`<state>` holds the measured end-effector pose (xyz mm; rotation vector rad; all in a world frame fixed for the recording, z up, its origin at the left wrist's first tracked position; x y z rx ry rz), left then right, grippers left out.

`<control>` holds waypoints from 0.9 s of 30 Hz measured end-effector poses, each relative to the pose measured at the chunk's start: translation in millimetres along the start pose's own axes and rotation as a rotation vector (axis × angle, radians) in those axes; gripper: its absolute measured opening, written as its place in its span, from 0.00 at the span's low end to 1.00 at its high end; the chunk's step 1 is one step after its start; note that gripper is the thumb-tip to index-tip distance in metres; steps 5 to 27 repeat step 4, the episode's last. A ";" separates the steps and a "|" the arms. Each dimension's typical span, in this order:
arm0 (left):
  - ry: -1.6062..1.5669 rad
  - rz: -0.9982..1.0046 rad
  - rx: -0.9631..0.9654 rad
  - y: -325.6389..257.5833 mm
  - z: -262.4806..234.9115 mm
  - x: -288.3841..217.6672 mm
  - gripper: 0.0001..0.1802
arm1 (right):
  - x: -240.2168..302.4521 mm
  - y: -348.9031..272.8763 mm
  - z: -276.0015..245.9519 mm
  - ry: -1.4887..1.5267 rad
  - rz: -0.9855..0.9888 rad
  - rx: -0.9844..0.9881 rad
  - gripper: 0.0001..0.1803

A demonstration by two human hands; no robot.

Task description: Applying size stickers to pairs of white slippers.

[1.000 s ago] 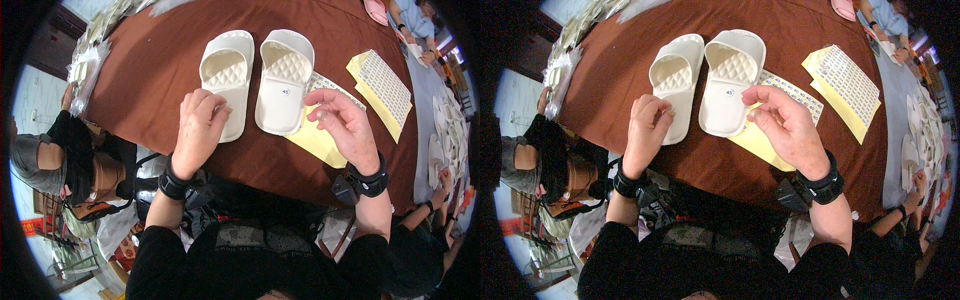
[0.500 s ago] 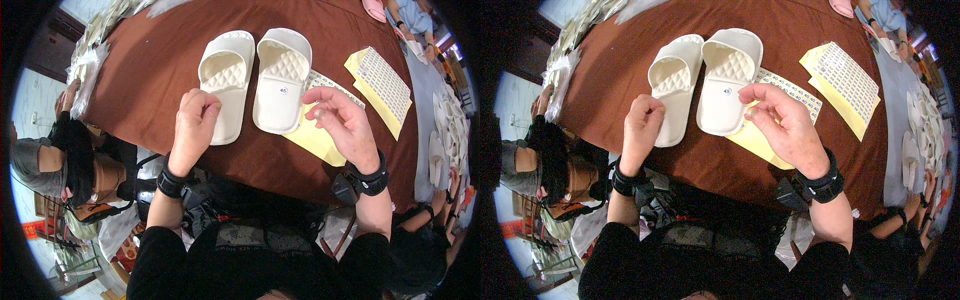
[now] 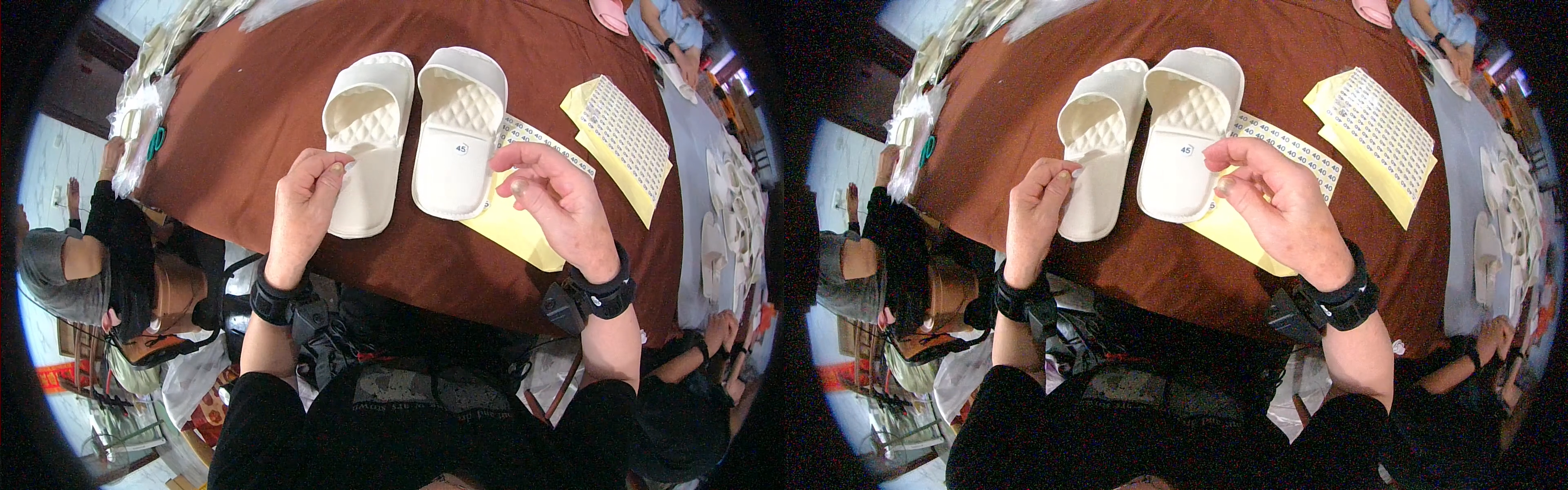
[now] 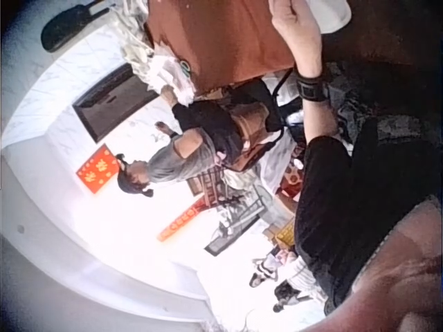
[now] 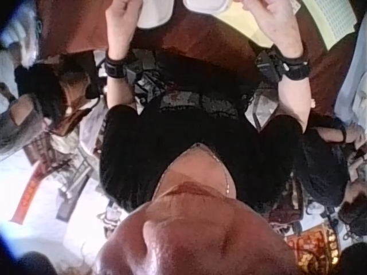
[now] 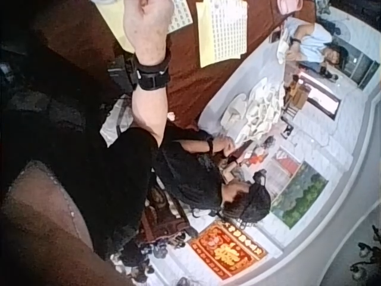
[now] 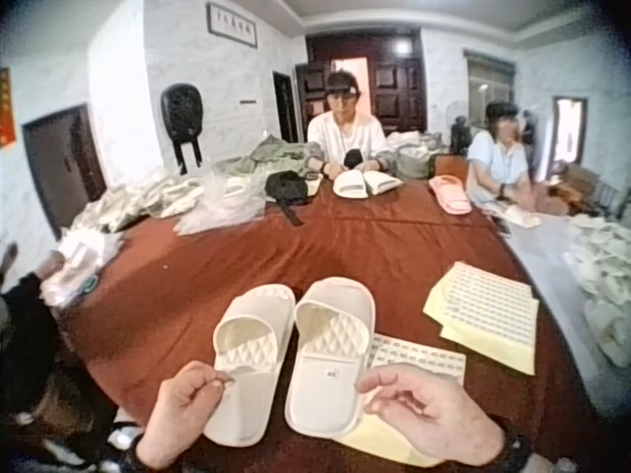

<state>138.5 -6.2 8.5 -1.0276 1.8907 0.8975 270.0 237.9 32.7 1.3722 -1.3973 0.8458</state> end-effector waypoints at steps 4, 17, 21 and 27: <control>0.137 0.099 0.007 2.7 0.7 -2.5 0.07 | -0.1 -0.6 -1.0 -0.029 0.019 0.018 0.15; 0.137 0.099 0.007 2.7 0.7 -2.5 0.07 | -0.1 -0.6 -1.0 -0.029 0.019 0.018 0.15; 0.137 0.099 0.007 2.7 0.7 -2.5 0.07 | -0.1 -0.6 -1.0 -0.029 0.019 0.018 0.15; 0.137 0.099 0.007 2.7 0.7 -2.5 0.07 | -0.1 -0.6 -1.0 -0.029 0.019 0.018 0.15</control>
Point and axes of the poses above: each hand's wrist, its own y-axis towards the middle knuckle, its own z-axis out of the palm, x = y × z, the point moved 3 cm from there along y, towards the middle knuckle, and after that the axes turned 4 degrees about -y, right-handed, at the moved point
